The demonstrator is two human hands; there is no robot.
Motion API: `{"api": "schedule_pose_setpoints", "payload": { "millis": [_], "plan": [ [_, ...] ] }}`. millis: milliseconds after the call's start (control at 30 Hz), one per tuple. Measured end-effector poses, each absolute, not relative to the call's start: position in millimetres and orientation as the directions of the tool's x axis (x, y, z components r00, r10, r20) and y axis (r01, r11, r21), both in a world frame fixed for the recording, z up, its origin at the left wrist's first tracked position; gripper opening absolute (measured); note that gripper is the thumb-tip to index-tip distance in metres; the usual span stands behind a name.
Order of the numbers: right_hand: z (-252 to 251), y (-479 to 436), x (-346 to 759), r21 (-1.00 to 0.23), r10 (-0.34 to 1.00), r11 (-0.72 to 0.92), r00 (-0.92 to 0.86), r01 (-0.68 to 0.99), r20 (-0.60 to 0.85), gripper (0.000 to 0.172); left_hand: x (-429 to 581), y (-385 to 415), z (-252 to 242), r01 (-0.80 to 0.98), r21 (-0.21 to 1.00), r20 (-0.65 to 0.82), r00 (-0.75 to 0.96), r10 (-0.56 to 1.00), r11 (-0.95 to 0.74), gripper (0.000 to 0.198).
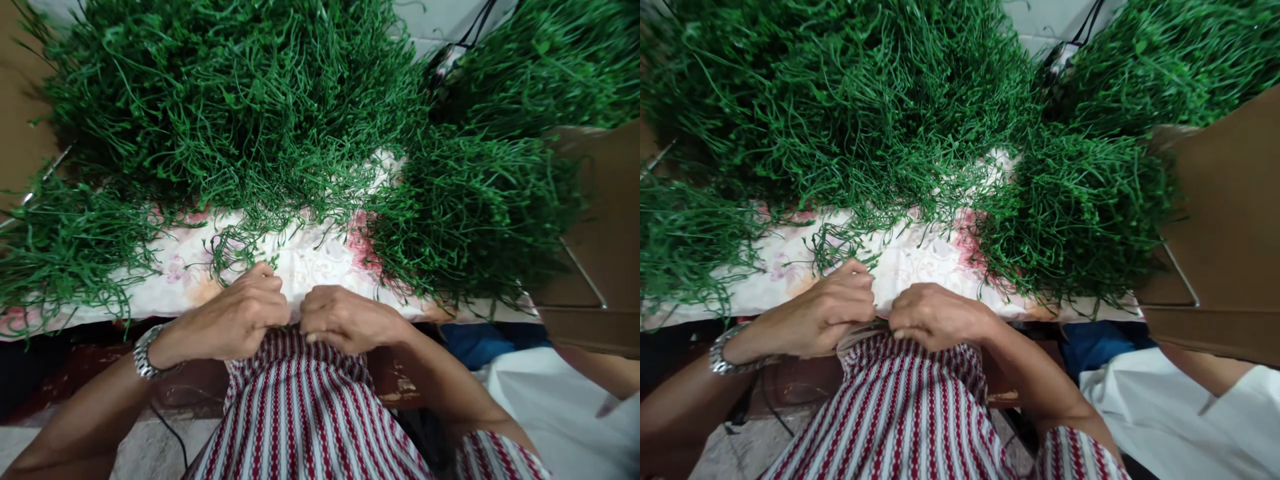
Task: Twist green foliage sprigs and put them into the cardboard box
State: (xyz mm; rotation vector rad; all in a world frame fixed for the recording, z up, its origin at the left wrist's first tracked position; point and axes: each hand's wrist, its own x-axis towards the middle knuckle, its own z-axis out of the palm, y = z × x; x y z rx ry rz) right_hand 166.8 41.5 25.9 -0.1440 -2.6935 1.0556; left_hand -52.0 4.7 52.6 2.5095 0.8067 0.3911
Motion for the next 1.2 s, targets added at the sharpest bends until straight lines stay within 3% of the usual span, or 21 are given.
{"api": "schedule_pose_setpoints", "payload": {
  "millis": [167,300,500,633,767,933,1033,1133,1200],
  "plan": [
    [40.6,46.4,173.1,-0.73,0.624,0.664,-0.658,0.163,0.422,0.013,-51.1,19.1,55.0,0.435,0.706,0.278,0.555,0.784,-0.558,0.013],
    [38.8,37.0,155.9,-0.744,0.744,0.612,-0.514,0.268,0.427,0.013,-39.5,23.1,48.1,0.39,0.829,0.245,0.394,0.886,-0.402,0.008],
    [19.6,27.5,137.3,-0.847,0.837,0.461,-0.446,0.264,0.316,0.017,-25.5,21.1,35.8,0.259,0.939,0.181,0.189,0.965,-0.227,0.006],
    [12.6,24.9,136.0,-0.875,0.869,0.418,-0.39,0.246,0.305,0.017,-21.0,17.0,32.0,0.292,0.929,0.193,0.137,0.972,-0.226,0.006],
    [9.7,24.8,138.7,-0.906,0.848,0.387,-0.452,0.169,0.278,0.021,-20.6,12.7,34.4,0.375,0.876,0.226,0.239,0.944,-0.305,0.008],
    [7.5,27.7,144.6,-0.794,0.721,0.572,-0.588,0.206,0.367,0.024,-23.6,8.1,33.2,0.592,0.559,0.336,0.479,0.811,-0.581,0.016],
    [7.1,29.3,148.8,-0.68,0.59,0.701,-0.71,0.215,0.383,0.025,-29.1,7.1,30.5,0.652,0.395,0.367,0.533,0.762,-0.647,0.018],
    [7.1,32.1,153.9,-0.637,0.545,0.737,-0.754,0.224,0.366,0.023,-34.3,9.1,33.0,0.605,0.518,0.367,0.482,0.795,-0.605,0.015],
    [7.8,34.7,156.7,-0.688,0.644,0.676,-0.666,0.263,0.378,0.021,-35.0,11.6,36.3,0.509,0.67,0.356,0.419,0.835,-0.541,0.012]
  ]
}}
